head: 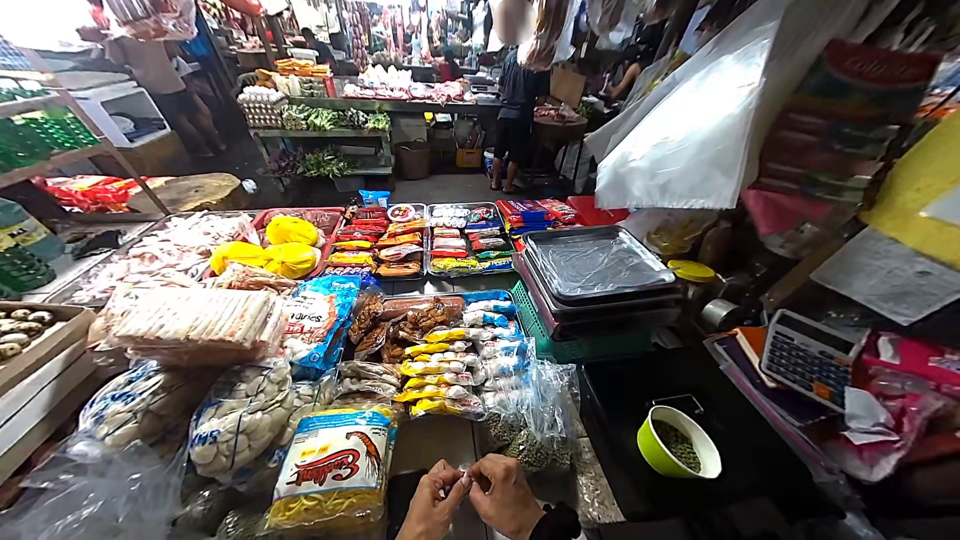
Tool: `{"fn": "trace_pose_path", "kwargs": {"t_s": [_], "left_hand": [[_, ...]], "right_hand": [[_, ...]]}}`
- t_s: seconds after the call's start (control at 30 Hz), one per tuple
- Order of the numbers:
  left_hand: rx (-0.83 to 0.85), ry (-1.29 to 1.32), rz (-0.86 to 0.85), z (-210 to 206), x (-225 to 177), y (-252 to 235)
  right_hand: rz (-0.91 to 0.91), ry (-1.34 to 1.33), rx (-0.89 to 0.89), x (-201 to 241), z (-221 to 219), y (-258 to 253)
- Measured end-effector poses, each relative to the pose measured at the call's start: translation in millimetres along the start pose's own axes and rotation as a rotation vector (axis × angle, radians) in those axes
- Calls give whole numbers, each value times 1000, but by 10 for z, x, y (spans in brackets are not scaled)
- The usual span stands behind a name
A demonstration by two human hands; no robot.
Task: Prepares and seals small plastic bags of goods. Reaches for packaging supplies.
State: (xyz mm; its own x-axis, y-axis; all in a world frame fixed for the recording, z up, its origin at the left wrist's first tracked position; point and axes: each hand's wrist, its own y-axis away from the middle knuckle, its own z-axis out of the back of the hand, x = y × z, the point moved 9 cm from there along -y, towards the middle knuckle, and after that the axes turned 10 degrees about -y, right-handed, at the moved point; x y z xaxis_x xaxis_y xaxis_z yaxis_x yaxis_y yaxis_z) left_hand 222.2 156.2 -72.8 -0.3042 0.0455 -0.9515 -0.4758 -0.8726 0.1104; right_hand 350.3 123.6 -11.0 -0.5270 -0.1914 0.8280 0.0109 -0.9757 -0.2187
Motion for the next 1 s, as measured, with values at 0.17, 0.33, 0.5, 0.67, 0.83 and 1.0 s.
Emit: {"fn": "trace_pose_path", "kwargs": {"t_s": [0.17, 0.33, 0.5, 0.67, 0.83, 1.0], "left_hand": [[-276, -246, -55, 119, -77, 13], [-303, -474, -314, 21, -275, 35], [-222, -407, -356, 31, -225, -21], [-211, -317, -96, 78, -105, 14], [-273, -184, 105, 204, 147, 9], [-196, -239, -306, 44, -238, 38]], "right_hand": [[78, 5, -141, -7, 60, 13], [170, -47, -153, -42, 68, 25], [83, 22, 164, 16, -93, 21], [114, 217, 108, 67, -67, -11], [94, -217, 80, -20, -37, 3], [-316, -662, 198, -233, -170, 28]]}}
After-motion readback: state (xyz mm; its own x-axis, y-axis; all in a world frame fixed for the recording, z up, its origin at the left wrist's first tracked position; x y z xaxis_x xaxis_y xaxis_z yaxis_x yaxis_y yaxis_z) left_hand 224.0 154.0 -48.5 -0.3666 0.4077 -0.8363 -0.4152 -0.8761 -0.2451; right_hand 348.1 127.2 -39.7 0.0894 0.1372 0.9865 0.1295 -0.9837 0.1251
